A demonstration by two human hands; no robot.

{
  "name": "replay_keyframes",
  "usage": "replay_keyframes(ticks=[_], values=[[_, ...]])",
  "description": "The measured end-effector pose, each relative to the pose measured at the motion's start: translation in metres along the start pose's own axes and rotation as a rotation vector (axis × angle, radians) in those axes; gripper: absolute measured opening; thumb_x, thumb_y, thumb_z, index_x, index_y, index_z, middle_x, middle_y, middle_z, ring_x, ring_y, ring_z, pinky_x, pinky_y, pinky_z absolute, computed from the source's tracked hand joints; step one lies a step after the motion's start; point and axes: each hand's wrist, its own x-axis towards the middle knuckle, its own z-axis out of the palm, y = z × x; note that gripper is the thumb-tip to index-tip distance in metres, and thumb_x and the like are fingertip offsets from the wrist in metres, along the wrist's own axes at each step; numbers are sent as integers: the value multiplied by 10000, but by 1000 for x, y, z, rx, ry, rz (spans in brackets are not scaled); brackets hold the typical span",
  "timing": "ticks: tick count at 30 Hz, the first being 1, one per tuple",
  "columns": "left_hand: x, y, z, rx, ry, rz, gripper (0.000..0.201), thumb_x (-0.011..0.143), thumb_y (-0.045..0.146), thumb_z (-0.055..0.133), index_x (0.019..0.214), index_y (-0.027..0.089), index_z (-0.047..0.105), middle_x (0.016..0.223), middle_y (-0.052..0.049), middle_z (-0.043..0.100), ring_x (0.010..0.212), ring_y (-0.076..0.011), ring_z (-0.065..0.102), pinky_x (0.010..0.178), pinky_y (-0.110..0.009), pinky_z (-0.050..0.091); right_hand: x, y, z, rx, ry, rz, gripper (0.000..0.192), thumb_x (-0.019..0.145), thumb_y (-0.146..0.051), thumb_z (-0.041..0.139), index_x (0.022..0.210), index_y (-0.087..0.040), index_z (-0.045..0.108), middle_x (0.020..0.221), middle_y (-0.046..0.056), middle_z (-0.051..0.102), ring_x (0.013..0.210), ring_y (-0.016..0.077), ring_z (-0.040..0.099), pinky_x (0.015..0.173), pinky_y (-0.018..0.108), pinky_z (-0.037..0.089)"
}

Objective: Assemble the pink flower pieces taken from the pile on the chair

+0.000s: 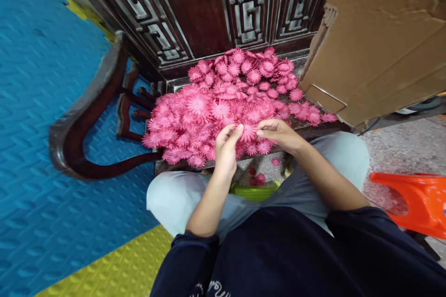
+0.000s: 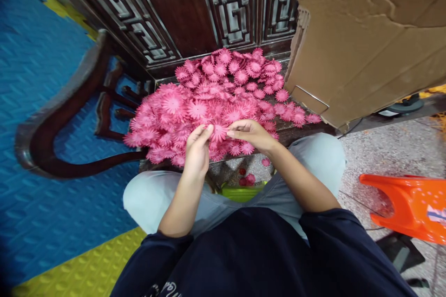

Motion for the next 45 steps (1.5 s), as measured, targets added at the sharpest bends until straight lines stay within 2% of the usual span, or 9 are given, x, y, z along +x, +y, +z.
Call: replay_keyframes(ticks=[6, 11, 19, 25, 28, 34, 37, 41, 45], values=[[-1, -1, -2, 276, 65, 253, 178, 707, 324, 688, 810, 192, 628, 759, 21, 583, 703, -90, 507, 695, -207, 403, 1, 2, 0, 12, -16, 43, 164, 617, -272, 766, 700, -168, 671, 631, -38, 641, 597, 69, 556, 655, 229, 439], [-5, 2, 1, 471, 124, 379, 108, 765, 282, 628, 768, 183, 584, 672, 35, 523, 638, -87, 462, 651, -206, 377, 2, 3, 6, -32, -46, 39, 183, 590, -236, 777, 683, -158, 641, 648, -41, 628, 618, 74, 552, 675, 241, 441], [0, -3, 0, 450, 108, 334, 135, 750, 311, 636, 770, 189, 579, 666, 40, 510, 641, -92, 469, 661, -208, 373, 3, 8, 9, -110, 24, 51, 229, 588, -326, 774, 608, -150, 628, 604, -31, 617, 597, 85, 537, 667, 258, 436], [-1, -3, 0, 332, 104, 300, 204, 733, 307, 651, 898, 206, 586, 858, 0, 587, 781, -107, 534, 730, -211, 404, 4, 8, 8, -76, 73, -8, 237, 582, -360, 768, 645, -170, 641, 596, -33, 616, 577, 90, 529, 645, 254, 439], [-3, -1, 2, 223, 95, 221, 256, 702, 312, 680, 921, 221, 585, 821, 14, 569, 723, -93, 513, 681, -205, 402, 4, 9, 9, -60, 81, -53, 239, 578, -366, 769, 665, -180, 646, 616, -30, 621, 591, 95, 534, 655, 257, 445], [0, 1, 3, -106, -16, -218, 341, 567, 317, 757, 831, 206, 572, 663, 45, 521, 529, -53, 418, 508, -204, 301, 3, 9, 10, -71, 47, -77, 297, 562, -421, 775, 657, -177, 634, 617, -29, 596, 594, 99, 515, 651, 256, 437], [1, -1, 3, -133, -68, -318, 335, 562, 314, 756, 798, 201, 547, 633, 59, 486, 501, -45, 379, 494, -206, 275, 3, 10, 8, -104, 13, -94, 332, 597, -472, 743, 678, -174, 624, 633, -23, 581, 607, 103, 506, 654, 257, 429], [-2, -3, 5, -45, 7, -148, 359, 610, 369, 743, 875, 213, 558, 690, 48, 489, 581, -65, 433, 568, -214, 333, 4, 13, 7, -129, 16, -106, 373, 596, -510, 735, 664, -177, 581, 622, -25, 541, 606, 104, 474, 639, 253, 408], [-11, 2, 5, 323, 152, 315, 360, 686, 339, 705, 997, 238, 555, 840, 2, 513, 804, -131, 502, 766, -264, 391, 5, 15, 5, -167, 34, -120, 373, 646, -515, 699, 636, -178, 540, 620, -26, 496, 612, 105, 446, 625, 247, 375]])
